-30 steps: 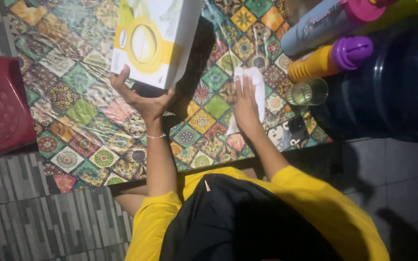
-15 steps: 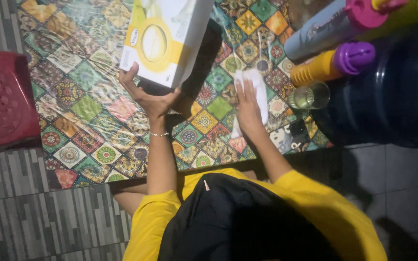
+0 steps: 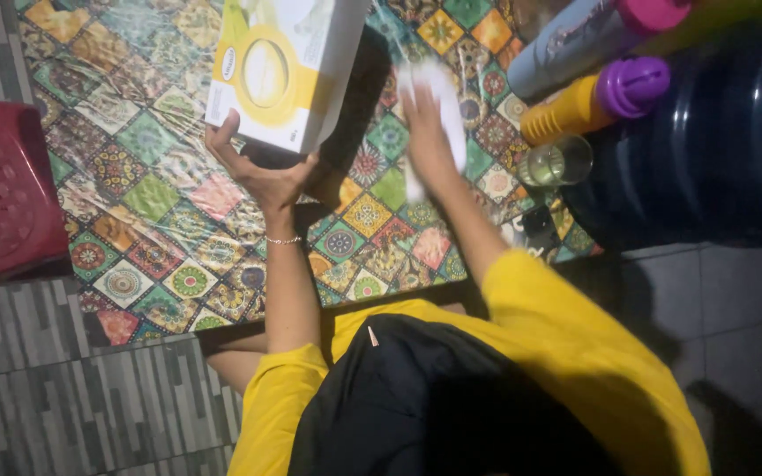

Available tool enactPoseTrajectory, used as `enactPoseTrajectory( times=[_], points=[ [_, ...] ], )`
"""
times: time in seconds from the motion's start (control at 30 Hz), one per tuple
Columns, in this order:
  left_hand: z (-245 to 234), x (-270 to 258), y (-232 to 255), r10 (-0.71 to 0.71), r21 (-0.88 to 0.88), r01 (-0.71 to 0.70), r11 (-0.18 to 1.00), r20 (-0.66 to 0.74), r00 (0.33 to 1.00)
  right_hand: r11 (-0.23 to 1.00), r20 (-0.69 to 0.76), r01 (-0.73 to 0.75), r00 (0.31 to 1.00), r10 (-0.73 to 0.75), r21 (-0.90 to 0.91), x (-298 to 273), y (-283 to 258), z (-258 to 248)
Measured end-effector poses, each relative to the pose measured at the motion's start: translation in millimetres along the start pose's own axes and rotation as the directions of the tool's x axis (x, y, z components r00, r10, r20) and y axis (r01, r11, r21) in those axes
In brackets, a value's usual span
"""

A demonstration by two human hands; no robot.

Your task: Wiping a patterned tablecloth with a white tissue or cloth, including moving objects to clean underneath them.

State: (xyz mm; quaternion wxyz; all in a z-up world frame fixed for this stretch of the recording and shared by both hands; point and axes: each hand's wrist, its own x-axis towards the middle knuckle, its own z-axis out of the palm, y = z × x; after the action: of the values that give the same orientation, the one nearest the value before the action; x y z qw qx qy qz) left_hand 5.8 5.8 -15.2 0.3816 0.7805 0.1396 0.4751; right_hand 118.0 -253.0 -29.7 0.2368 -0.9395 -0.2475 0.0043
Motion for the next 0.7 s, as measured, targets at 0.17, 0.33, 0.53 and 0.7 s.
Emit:
enactPoseTrajectory(
  times=[0.17, 0.33, 0.53, 0.7],
  points=[
    [-7.5, 0.3, 6.6, -0.113, 0.008, 0.113, 0.994, 0.022, 0.993, 1.0, 0.1, 0.013, 0.995, -0.013, 0.0, -78.2, -26.3, -11.2],
    [-7.1, -0.3, 8.8, -0.104, -0.013, 0.104, 0.995, 0.019, 0.994, 0.997, 0.013, 0.065, 0.998, -0.066, 0.031, -9.2, -23.4, -4.5],
    [-7.1, -0.3, 8.7, -0.1, -0.01, 0.101, 0.995, 0.036, 0.994, 0.995, -0.057, 0.102, 0.993, -0.103, -0.022, 3.6, -11.3, 19.5],
    [2.0, -1.1, 4.4, -0.112, -0.012, 0.112, 0.994, 0.047, 0.993, 0.998, -0.014, 0.012, 1.0, -0.013, -0.054, -54.4, 5.6, 18.5]
  ],
)
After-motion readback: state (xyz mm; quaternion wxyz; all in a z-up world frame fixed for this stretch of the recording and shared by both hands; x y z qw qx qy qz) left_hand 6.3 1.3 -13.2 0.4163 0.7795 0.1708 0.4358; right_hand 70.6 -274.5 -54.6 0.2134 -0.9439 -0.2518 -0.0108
